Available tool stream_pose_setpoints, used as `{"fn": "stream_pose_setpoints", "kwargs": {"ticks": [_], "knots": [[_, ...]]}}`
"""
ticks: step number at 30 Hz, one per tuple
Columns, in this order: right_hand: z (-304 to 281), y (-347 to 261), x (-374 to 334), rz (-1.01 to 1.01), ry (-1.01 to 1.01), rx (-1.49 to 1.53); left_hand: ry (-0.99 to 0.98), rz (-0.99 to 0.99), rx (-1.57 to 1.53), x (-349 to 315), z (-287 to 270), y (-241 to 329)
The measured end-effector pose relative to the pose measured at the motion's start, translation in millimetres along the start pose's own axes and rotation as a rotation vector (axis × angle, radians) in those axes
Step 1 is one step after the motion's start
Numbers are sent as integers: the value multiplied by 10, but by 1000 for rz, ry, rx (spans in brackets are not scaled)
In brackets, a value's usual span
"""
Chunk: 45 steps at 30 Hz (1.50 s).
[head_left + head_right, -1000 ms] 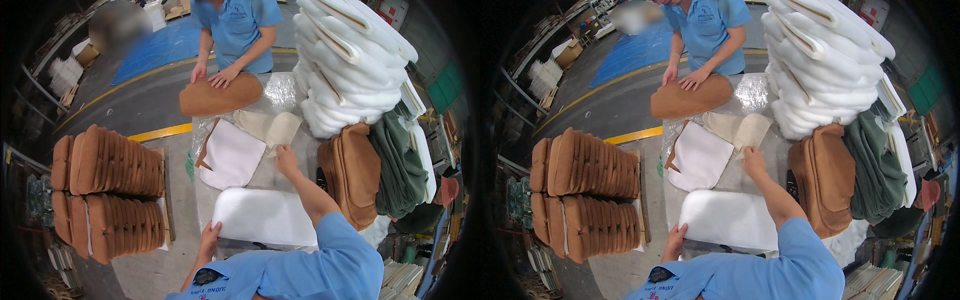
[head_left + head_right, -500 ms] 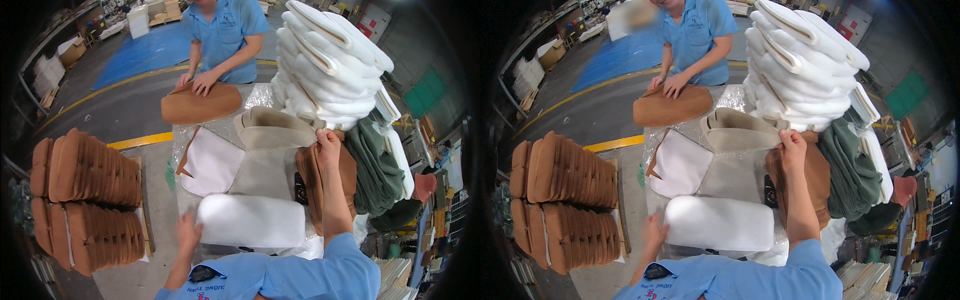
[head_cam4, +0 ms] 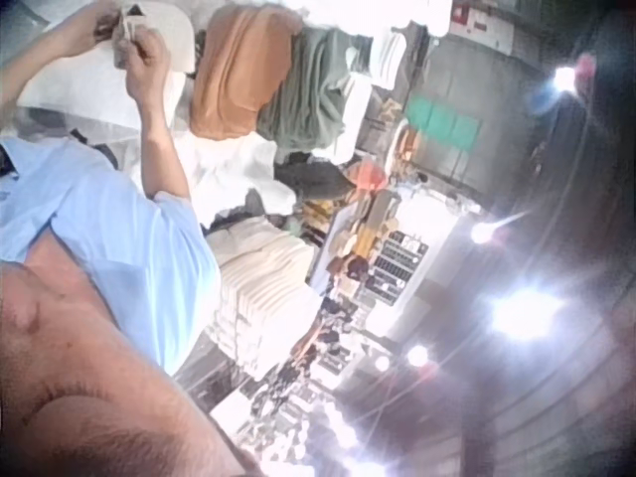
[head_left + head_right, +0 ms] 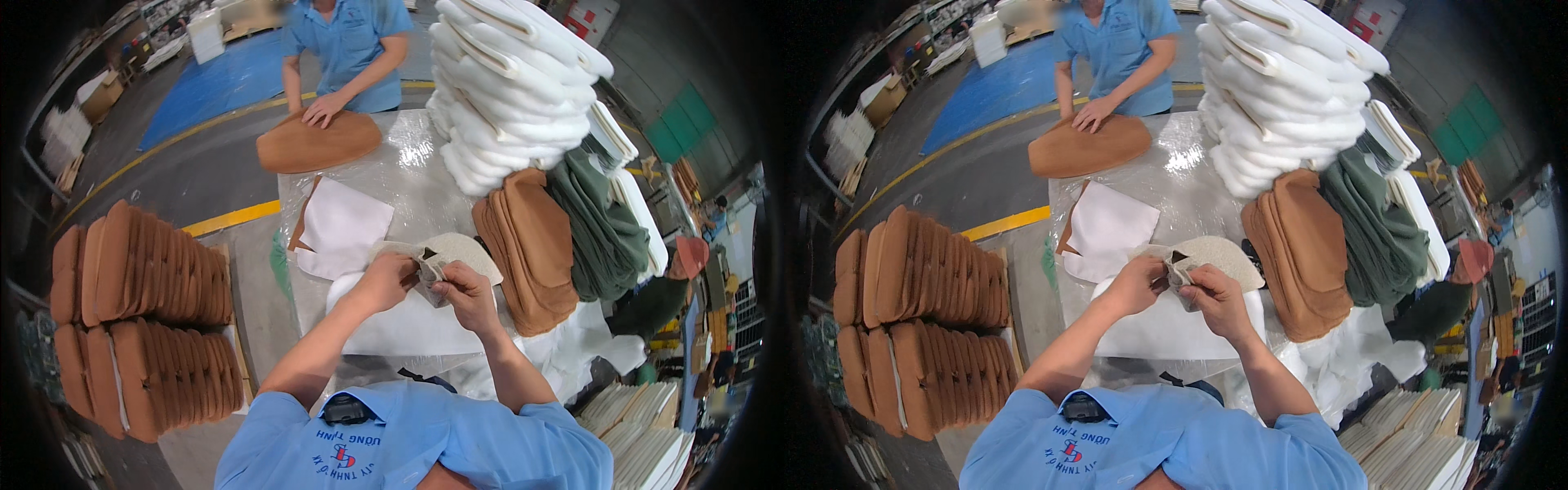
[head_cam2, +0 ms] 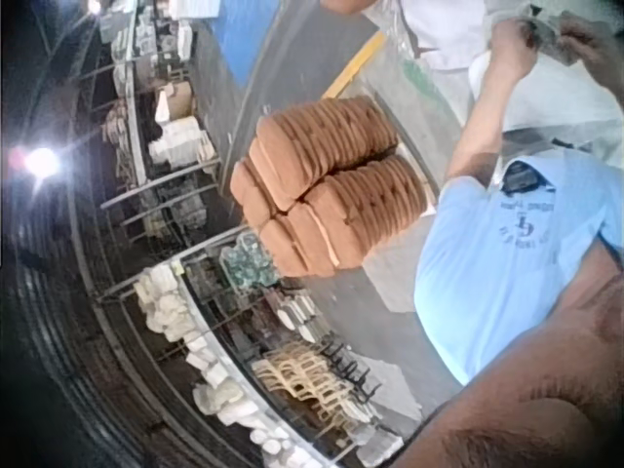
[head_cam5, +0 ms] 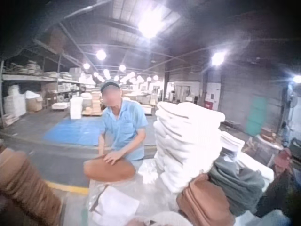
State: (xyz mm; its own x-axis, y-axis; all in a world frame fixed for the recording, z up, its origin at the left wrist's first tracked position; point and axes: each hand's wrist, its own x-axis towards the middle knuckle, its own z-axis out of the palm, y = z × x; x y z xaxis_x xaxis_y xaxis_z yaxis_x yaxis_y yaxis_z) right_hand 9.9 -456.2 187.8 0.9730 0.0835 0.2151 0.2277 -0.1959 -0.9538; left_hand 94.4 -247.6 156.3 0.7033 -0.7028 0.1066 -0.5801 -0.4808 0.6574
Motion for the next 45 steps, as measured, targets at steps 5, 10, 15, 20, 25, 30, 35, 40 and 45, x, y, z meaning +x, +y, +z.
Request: {"fn": "stream_pose_setpoints", "kwargs": {"ticks": [5,10,15,20,25,30,35,40,45], "knots": [[-195,-22,-382,-10,124,-5,98,-41,-530,-318,-155,75],[-201,-315,-406,-22,237,283,270,-238,-942,-691,-583,-208],[-199,-497,-370,-36,426,507,560,-300,-863,-916,-989,-195],[-212,-307,-117,25,410,506,627,-260,-352,-1038,-1265,-118],[-364,-278,630,56,460,422,748,-173,46,-491,-1744,54],[-393,-401,903,-49,526,488,799,88,41,-94,-2008,490],[-790,520,586,97,549,323,609,159,64,260,-1493,485],[-1199,1550,-390,262,683,-282,242,12,-1,115,-720,-29],[-1306,1934,-991,644,615,-330,400,-674,-252,-1034,-322,-1061]]}}
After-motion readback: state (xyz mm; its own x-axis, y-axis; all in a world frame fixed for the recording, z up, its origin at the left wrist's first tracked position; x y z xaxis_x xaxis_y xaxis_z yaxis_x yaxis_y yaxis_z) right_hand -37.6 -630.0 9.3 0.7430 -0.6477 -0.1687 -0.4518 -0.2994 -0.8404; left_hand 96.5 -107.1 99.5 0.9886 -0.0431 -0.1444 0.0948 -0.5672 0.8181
